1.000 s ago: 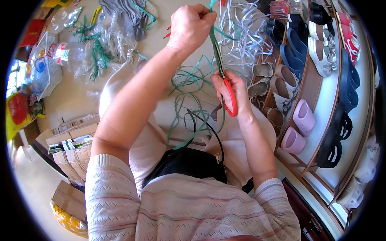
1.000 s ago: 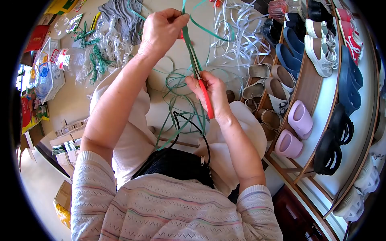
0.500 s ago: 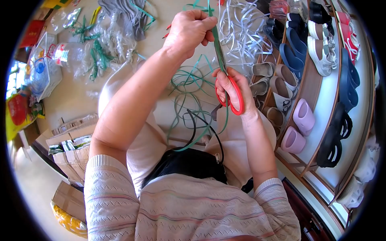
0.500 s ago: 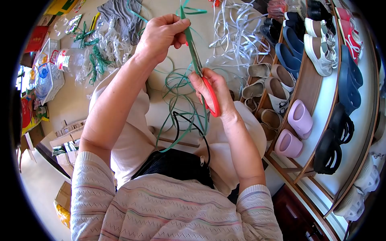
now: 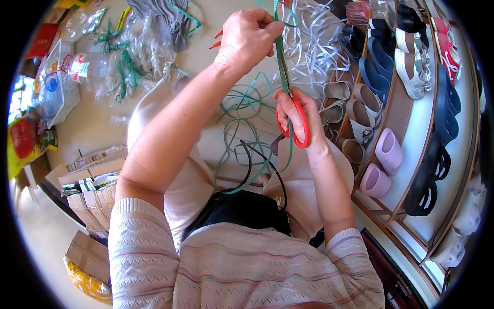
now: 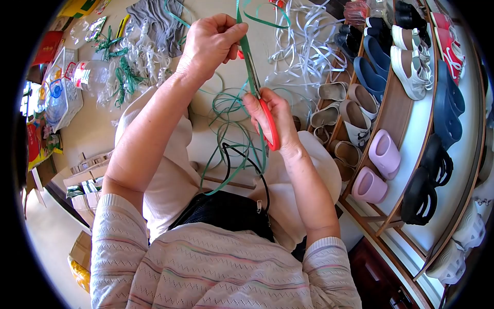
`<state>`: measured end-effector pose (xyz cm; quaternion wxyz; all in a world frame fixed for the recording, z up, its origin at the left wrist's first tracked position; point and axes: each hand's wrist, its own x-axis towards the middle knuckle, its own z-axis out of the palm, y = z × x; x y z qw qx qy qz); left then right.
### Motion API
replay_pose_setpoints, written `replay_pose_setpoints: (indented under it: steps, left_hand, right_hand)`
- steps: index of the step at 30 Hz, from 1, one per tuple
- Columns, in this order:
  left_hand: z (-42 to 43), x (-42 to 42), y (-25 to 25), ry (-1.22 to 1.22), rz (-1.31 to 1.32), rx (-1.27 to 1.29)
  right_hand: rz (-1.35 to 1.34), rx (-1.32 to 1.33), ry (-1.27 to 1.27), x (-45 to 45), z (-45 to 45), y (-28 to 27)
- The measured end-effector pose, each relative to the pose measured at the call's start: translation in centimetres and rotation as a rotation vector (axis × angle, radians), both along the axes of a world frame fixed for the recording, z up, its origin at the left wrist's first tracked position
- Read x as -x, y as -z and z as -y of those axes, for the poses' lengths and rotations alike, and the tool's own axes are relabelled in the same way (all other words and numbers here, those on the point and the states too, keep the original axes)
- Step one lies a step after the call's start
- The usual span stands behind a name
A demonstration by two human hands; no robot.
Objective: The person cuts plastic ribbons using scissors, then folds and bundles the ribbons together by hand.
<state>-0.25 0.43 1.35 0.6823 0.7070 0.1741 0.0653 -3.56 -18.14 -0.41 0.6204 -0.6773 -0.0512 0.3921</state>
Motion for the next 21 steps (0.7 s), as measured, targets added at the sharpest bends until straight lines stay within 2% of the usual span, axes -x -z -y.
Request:
replay_pose_setpoints:
  steps: [3, 12, 21]
  left_hand:
    - [-0.1, 0.0, 0.0, 0.004, -0.020, 0.143]
    - [-0.2, -0.2, 0.9, 0.049, -0.099, 0.229]
    - [-0.1, -0.4, 1.1, -0.014, -0.158, 0.318]
  right_hand:
    - [0.001, -0.012, -0.009, -0.1, 0.1, 0.0]
    - [0.008, -0.010, -0.001, -0.4, -0.1, -0.3]
    - [0.052, 0.036, 0.073, 0.1, -0.3, -0.3]
